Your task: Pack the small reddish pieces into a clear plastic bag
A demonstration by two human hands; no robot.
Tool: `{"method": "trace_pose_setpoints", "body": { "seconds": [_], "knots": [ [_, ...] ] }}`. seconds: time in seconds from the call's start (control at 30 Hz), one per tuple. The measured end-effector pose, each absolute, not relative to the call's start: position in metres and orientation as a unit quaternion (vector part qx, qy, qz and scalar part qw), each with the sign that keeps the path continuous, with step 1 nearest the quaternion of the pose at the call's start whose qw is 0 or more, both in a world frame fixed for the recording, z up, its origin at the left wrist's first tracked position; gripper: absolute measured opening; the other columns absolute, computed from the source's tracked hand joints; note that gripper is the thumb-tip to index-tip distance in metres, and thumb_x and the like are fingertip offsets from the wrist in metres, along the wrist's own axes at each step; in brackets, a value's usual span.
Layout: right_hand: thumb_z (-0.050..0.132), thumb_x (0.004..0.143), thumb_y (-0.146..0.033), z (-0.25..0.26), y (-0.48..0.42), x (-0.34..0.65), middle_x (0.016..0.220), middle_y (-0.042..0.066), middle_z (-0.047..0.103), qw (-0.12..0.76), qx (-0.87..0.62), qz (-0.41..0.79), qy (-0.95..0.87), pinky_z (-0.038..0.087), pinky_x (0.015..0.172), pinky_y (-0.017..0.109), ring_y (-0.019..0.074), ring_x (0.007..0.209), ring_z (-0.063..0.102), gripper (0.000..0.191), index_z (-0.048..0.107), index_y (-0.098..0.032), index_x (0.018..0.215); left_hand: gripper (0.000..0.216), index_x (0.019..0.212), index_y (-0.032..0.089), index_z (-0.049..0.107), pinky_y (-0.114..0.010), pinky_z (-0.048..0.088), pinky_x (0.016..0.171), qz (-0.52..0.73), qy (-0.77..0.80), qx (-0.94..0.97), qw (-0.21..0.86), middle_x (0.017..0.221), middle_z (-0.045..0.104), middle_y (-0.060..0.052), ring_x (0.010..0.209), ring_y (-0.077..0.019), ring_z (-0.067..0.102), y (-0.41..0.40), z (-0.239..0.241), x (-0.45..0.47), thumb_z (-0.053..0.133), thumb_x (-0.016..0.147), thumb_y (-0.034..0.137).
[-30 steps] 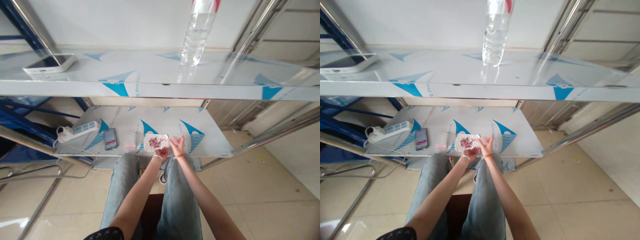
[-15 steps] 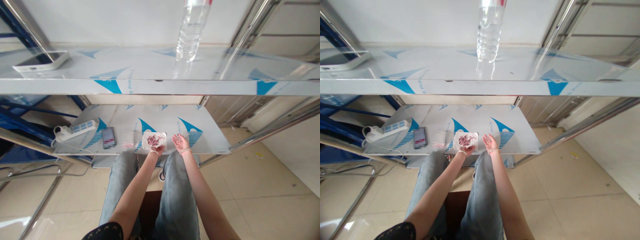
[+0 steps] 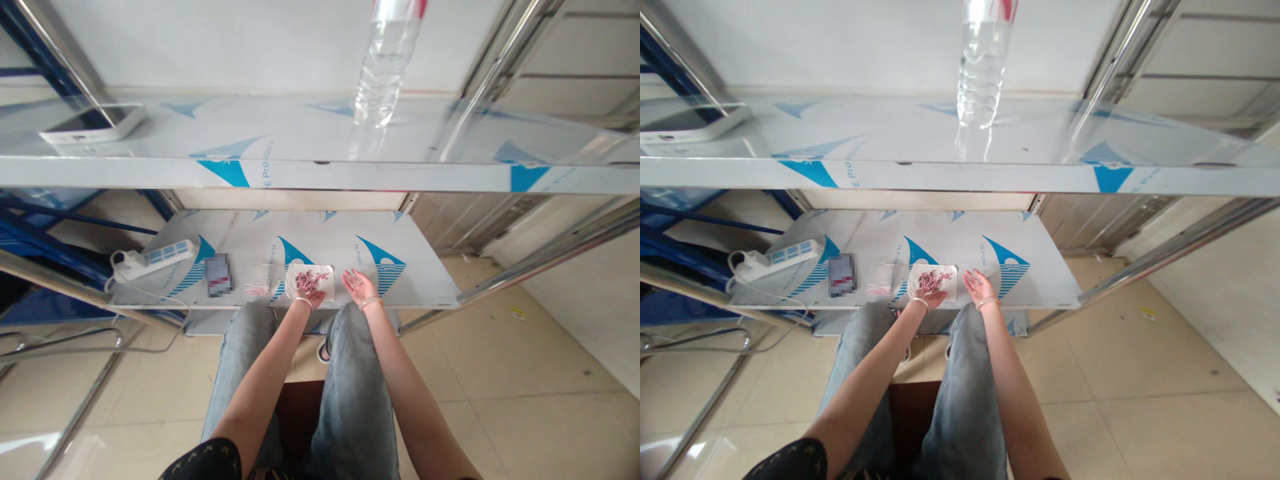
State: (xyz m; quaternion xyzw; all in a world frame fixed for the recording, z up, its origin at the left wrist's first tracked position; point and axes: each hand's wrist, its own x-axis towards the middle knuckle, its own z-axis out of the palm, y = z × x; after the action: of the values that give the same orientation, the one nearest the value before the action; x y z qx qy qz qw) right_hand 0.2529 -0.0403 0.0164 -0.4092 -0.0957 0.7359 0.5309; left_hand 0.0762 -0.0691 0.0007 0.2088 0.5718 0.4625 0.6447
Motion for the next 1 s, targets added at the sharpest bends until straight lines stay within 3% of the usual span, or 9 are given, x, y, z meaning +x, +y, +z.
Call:
{"method": "trace_pose_setpoints", "body": {
  "seconds": [0.2,0.33,0.5,0.67,0.87,1.0],
  "knots": [
    [0.057,0.08,-0.011,0.022,-0.043,0.252,0.077,0.008,0.071,0.507,-0.409,0.753,-0.09,0.061,0.072,0.029,0.0177,0.08,0.071,0.009,0.062,-0.018,0.083,0.023,0.079,0.017,0.062,-0.041,0.053,0.075,0.458,0.548,-0.014,0.7,0.077,0.061,-0.013,0.079,-0.0258,0.063,-0.082,0.006,0.065,0.04,0.084,0.025],
    [0.053,0.078,-0.006,0.027,-0.048,0.246,0.066,0.004,0.069,0.486,-0.412,0.762,-0.119,0.061,0.071,0.03,0.0167,0.073,0.072,0.016,0.063,-0.018,0.083,0.022,0.079,0.015,0.061,-0.032,0.053,0.068,0.472,0.509,-0.1,0.713,0.073,0.062,-0.011,0.07,-0.0202,0.063,-0.089,0.011,0.063,0.041,0.086,0.018],
    [0.056,0.078,-0.007,0.029,-0.062,0.241,0.067,0.005,0.071,0.456,-0.412,0.76,-0.211,0.059,0.062,0.027,0.0189,0.067,0.072,0.016,0.066,-0.015,0.087,0.011,0.076,0.016,0.063,-0.028,0.049,0.069,0.472,0.574,0.043,0.668,0.078,0.067,-0.007,0.073,-0.0178,0.063,-0.1,0.019,0.061,0.061,0.081,0.025],
    [0.07,0.074,-0.019,0.029,-0.09,0.236,0.085,0.009,0.075,0.393,-0.392,0.759,-0.34,0.057,0.059,0.026,0.0206,0.068,0.073,0.017,0.069,-0.014,0.091,0.029,0.092,0.016,0.072,-0.029,0.046,0.069,0.487,0.586,0.257,0.594,0.096,0.072,-0.009,0.083,-0.0212,0.065,-0.122,0.024,0.063,0.072,0.075,0.04],
    [0.079,0.068,-0.028,0.012,-0.129,0.211,0.082,0.007,0.074,0.301,-0.438,0.735,-0.42,0.054,0.053,0.025,0.0198,0.061,0.071,0.023,0.071,-0.015,0.085,0.03,0.069,0.013,0.072,-0.027,0.045,0.061,0.508,0.57,0.321,0.56,0.07,0.071,-0.006,0.064,-0.0168,0.061,-0.14,0.02,0.056,0.079,0.064,0.041],
    [0.078,0.069,-0.037,0.001,-0.139,0.201,0.076,0.006,0.074,0.278,-0.473,0.706,-0.447,0.049,0.047,0.023,0.0162,0.053,0.066,0.023,0.07,-0.016,0.075,0.037,0.064,0.013,0.07,-0.026,0.046,0.06,0.536,0.558,0.336,0.537,0.066,0.071,-0.006,0.062,-0.0162,0.061,-0.138,0.023,0.041,0.08,0.058,0.048]
  ]
}}
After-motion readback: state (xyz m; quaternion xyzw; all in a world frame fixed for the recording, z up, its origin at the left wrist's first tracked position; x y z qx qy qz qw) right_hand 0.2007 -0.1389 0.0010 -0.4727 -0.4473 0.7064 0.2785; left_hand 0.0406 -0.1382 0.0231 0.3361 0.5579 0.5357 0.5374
